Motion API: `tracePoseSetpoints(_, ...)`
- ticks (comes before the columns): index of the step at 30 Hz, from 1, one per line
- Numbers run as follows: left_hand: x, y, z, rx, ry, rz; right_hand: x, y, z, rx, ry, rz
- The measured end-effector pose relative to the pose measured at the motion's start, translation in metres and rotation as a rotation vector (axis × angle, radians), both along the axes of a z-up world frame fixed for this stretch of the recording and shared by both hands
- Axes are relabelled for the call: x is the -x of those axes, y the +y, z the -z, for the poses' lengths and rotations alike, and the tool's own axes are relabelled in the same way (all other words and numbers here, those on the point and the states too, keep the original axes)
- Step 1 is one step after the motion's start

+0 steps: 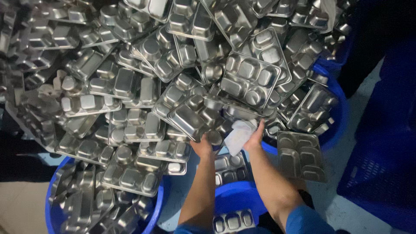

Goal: The person wipes stainless steel compartmentalized trays with a white cloth, picking them from a large pile and placing them into blue tubs. The person handles trays one at a time, wiping both sides before stacking them in the tubs.

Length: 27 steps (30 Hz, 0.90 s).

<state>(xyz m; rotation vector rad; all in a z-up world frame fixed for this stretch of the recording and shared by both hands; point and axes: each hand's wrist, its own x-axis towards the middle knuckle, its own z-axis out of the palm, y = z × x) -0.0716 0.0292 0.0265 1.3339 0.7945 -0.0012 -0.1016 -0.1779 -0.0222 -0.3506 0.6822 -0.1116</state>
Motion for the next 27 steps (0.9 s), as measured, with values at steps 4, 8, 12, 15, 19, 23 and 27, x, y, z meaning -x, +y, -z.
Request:
tracePoseSetpoints(4,-0.008,0.0,0.006,-0.136,-0.001,0.022,-0.018,-0.013,-0.007,0.1,0.152,0.103)
tracePoseSetpoints(8,-0.007,0.006,0.018,-0.206,0.026,0.084,-0.018,-0.021,-0.011,0.184,0.189,0.223)
tracePoseSetpoints(12,-0.01,-0.007,0.025,-0.265,0.013,0.098,-0.018,-0.035,-0.023,0.213,0.293,0.287)
tracePoseSetpoints(15,-0.012,-0.015,0.024,-0.208,-0.009,0.083,-0.022,-0.039,-0.031,0.174,0.355,0.122)
tracePoseSetpoints(19,-0.014,-0.032,0.019,-0.164,0.014,0.07,-0.02,-0.058,-0.029,0.193,0.345,-0.099)
tracePoseSetpoints(23,-0.021,-0.035,0.011,-0.097,0.008,0.05,-0.016,-0.062,-0.01,0.177,0.109,-0.233)
tracePoseSetpoints(27,-0.024,-0.039,-0.001,0.154,0.076,-0.007,-0.014,-0.048,0.008,0.133,0.192,-0.399)
